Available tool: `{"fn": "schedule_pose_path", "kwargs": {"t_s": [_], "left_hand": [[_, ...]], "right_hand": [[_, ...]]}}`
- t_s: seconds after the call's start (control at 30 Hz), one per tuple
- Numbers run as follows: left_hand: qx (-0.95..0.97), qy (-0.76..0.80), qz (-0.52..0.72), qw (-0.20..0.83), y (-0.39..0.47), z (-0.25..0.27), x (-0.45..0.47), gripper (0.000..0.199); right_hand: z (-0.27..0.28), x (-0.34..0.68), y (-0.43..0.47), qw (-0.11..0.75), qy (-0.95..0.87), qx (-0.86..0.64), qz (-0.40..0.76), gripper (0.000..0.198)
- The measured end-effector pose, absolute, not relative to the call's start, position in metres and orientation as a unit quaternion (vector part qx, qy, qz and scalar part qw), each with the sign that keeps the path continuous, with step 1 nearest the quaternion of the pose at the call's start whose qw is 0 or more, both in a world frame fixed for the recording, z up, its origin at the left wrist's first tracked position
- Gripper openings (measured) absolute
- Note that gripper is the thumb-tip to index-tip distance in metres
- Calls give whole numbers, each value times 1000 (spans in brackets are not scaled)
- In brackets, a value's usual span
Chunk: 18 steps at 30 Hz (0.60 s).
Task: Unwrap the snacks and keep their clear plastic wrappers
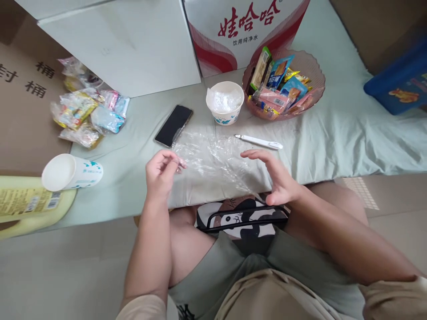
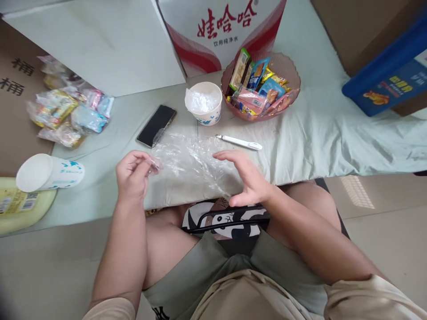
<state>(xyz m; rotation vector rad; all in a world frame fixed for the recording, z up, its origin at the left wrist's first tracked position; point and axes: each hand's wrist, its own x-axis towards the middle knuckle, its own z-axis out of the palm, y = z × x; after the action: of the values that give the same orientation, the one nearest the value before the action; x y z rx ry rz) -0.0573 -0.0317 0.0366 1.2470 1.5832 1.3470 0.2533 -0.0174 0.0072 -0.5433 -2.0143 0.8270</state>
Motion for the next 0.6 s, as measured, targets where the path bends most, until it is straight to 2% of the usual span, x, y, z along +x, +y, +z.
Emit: {"fn": "schedule_pose_path", "kwargs": {"t_s": [0.17, 0.3, 0.4, 0.6], "left_hand": [[371, 647, 574, 339, -13, 31, -49, 8], [338, 652, 600, 316, -1, 33, -40, 4], [341, 653, 599, 312, 5, 32, -32, 5], [379, 668, 567, 298, 10, 23, -29, 7]], "right_hand": [[10, 253, -30, 379, -848, -216, 301, 92], [3, 244, -40, 240, -905, -243, 252, 92], [-4, 232, -45, 160, -929, -260, 209, 79], [-8, 214, -46, 137, -931, -289, 175, 41]]}}
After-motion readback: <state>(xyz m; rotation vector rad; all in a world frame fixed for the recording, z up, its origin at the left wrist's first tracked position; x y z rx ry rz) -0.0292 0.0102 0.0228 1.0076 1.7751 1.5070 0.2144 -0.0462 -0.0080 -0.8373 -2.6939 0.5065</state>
